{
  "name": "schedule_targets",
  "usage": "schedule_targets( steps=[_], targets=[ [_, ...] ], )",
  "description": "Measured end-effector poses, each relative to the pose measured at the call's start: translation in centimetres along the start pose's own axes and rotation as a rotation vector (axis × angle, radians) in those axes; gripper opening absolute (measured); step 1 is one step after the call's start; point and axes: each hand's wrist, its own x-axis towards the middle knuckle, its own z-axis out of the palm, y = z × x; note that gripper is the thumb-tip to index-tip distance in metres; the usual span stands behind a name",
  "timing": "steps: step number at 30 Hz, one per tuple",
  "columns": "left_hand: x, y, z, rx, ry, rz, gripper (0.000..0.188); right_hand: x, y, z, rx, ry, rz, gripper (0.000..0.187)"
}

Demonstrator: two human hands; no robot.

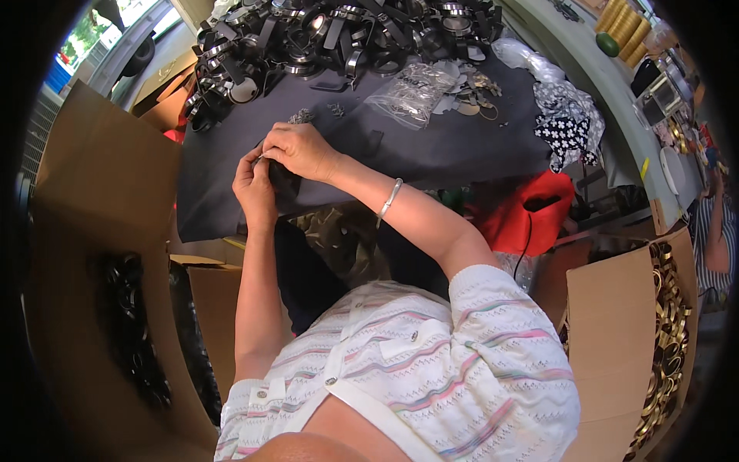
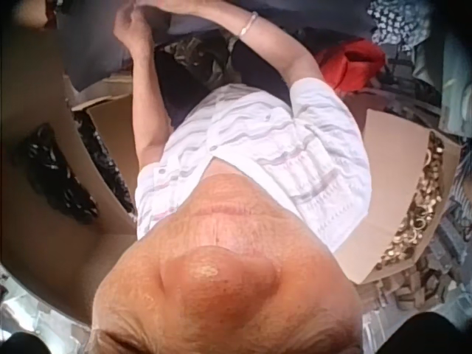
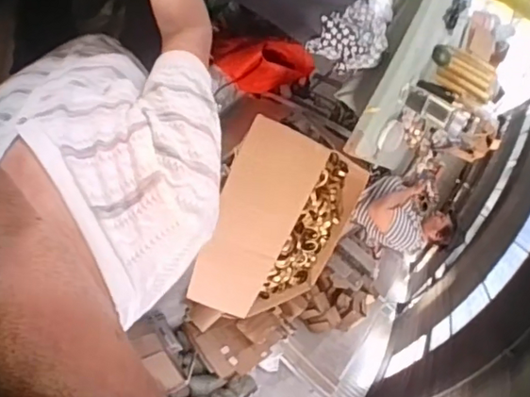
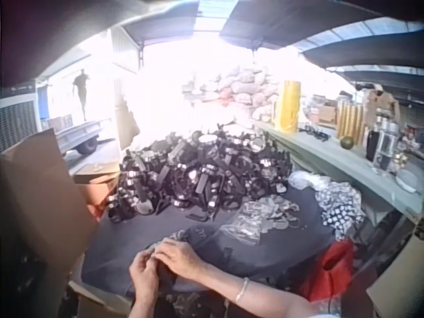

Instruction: The person assembles clamp components by hand, fitting metal plates and fasteners onto plastic bases, and places the completed assemblies into a cardboard box.

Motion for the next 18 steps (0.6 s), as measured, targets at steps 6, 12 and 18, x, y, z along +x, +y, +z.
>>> schedule_targets(
  steps=[6, 12, 18],
  targets=[
    [-0.2, -0.1, -0.1, -0.094, -0.021, -0.051, 0.014, -2.6, -1.1, -7.0, -0.367, -0.011, 0.16, 0.005],
    [-0.7, 0.9, 0.3, -0.086, -0.027, -0.095, 0.013, -6.2, -0.1, -18.2, -0.638, -0.103, 0.41, 0.009],
    [0.4, 0.0, 0.6, -0.035, -0.033, -0.056, 0.018, -8.4, 0.8, -21.1, -0.689, -0.189, 0.453, 0.009]
  ],
)
